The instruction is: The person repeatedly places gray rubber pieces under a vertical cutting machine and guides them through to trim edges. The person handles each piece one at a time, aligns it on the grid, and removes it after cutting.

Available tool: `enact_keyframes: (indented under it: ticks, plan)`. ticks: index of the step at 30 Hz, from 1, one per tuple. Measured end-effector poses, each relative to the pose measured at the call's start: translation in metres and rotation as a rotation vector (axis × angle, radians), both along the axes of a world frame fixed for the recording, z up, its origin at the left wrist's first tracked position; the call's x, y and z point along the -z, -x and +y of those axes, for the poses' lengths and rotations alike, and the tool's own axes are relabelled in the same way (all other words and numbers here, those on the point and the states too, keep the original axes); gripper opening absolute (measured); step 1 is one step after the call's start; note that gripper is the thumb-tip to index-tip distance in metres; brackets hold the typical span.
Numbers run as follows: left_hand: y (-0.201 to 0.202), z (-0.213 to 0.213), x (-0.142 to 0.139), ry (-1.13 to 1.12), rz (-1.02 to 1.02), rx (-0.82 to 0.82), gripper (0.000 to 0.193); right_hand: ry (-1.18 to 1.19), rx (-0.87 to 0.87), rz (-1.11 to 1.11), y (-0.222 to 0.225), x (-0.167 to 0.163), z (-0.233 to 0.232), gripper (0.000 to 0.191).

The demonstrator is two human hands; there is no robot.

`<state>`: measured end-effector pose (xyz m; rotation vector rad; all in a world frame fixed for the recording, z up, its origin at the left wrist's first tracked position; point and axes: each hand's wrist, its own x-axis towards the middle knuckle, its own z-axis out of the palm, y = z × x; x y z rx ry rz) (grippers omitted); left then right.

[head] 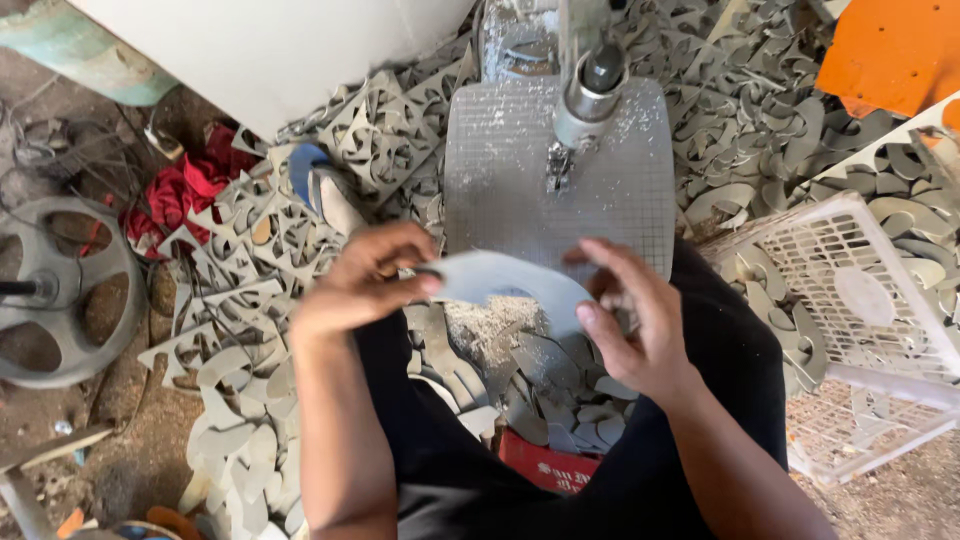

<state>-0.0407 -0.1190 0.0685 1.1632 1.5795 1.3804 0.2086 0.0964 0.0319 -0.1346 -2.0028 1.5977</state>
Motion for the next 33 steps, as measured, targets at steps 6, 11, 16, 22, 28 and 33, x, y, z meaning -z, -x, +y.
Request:
enact_keyframes:
  ticks: [6,11,16,22,28,33]
  plan:
    - [-0.039,0.032,-0.011,-0.06,0.017,0.117,0.024,0.101,-0.08,-0.126,-0.046,-0.013,0.071,0.028]
    - [-0.029,0.024,-0.03,0.039,-0.02,0.354,0.029,-0.08,0.262,-0.708,-0.138,-0.054,0.168,0.035]
    - [-0.035,0.029,-0.035,0.062,-0.081,0.636,0.036,-0.363,0.606,-0.685,-0.149,-0.043,0.159,0.034]
    - [-0.093,0.07,0.027,0.377,-0.002,0.904,0.044,-0.596,0.266,-0.317,-0.022,-0.044,0.084,0.033]
    - [-0.16,0.115,0.148,0.826,0.659,0.529,0.046,-0.802,0.465,-0.415,0.046,0.013,0.06,0.043]
    - [-0.135,0.089,0.189,1.203,0.843,0.045,0.066,-0.731,0.448,-0.355,0.039,0.007,0.061,0.037]
